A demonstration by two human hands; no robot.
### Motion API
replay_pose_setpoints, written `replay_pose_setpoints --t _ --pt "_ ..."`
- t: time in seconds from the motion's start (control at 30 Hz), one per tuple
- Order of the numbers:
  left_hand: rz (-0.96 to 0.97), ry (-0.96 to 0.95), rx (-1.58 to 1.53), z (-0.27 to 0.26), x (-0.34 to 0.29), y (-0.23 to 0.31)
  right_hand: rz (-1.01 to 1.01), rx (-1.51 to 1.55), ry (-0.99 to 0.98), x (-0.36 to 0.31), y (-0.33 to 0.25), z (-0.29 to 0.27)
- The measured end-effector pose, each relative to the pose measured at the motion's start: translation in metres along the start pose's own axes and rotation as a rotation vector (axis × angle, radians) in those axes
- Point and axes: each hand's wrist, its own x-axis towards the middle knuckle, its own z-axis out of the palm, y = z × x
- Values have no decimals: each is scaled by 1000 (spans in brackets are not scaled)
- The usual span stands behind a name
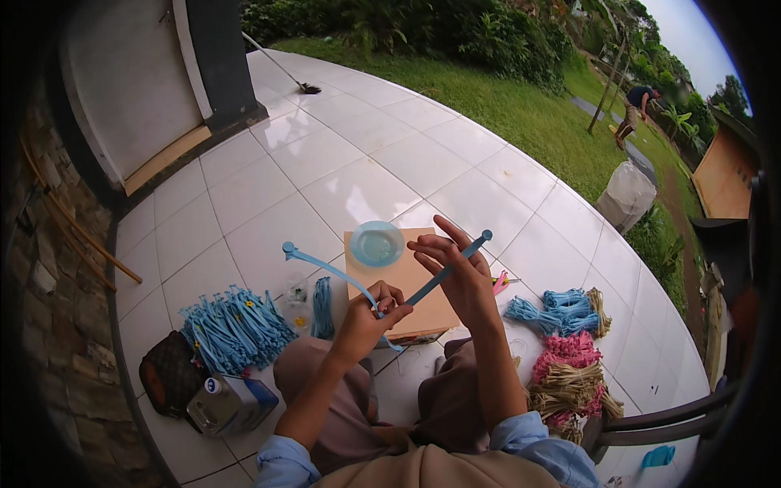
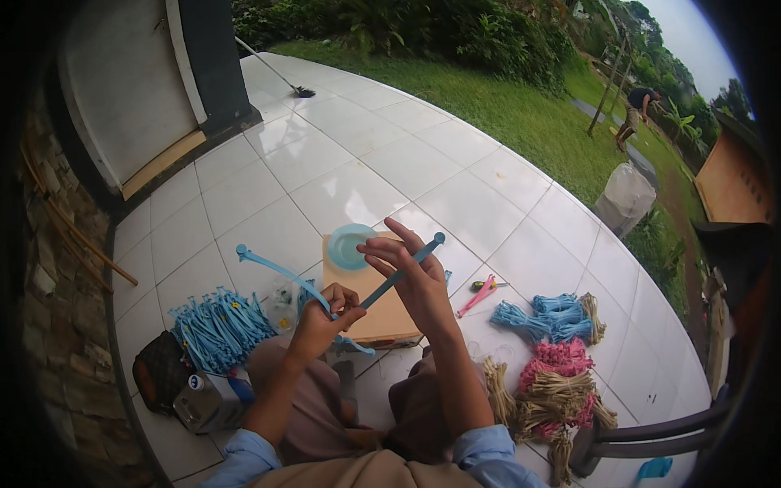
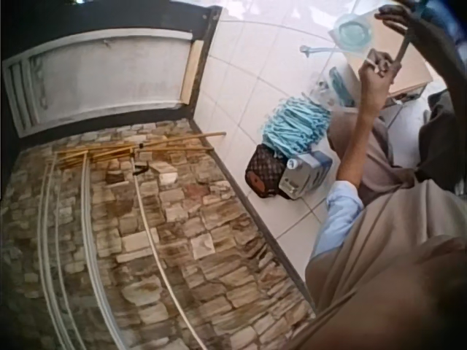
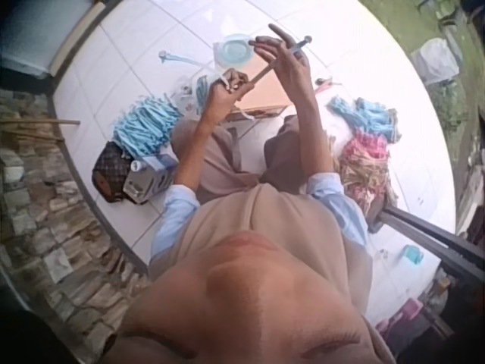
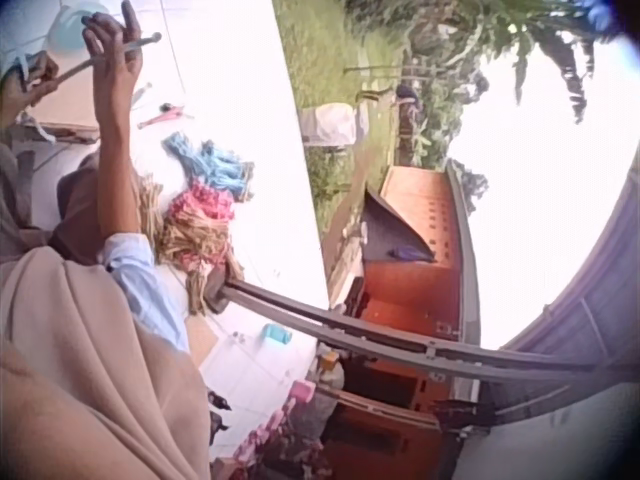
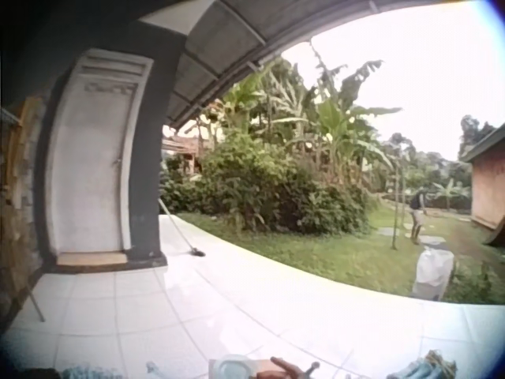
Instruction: The person prepares small yellow and green floral components by dipping them in a bowl of liquid and arranging them on a flat board, and also handles blue strap components.
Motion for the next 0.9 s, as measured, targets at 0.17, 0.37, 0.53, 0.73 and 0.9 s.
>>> replay_pose_setpoints --t 0.17,0.37,0.53,0.73,0.9 --pt "31 30 51 6 2 -7 18 3 31 -2 8 5" --pt "214 262 323 51 17 -26 164 -244 362 -27 50 7" --pt "238 294 65 29 -11 -19 58 -509 439 -16 5 -13" --pt "556 666 104 -50 10 31 163 -1044 209 27 -67 -45" --pt "825 146 861 -21 56 57 481 -1100 -192 52 -67 -77"
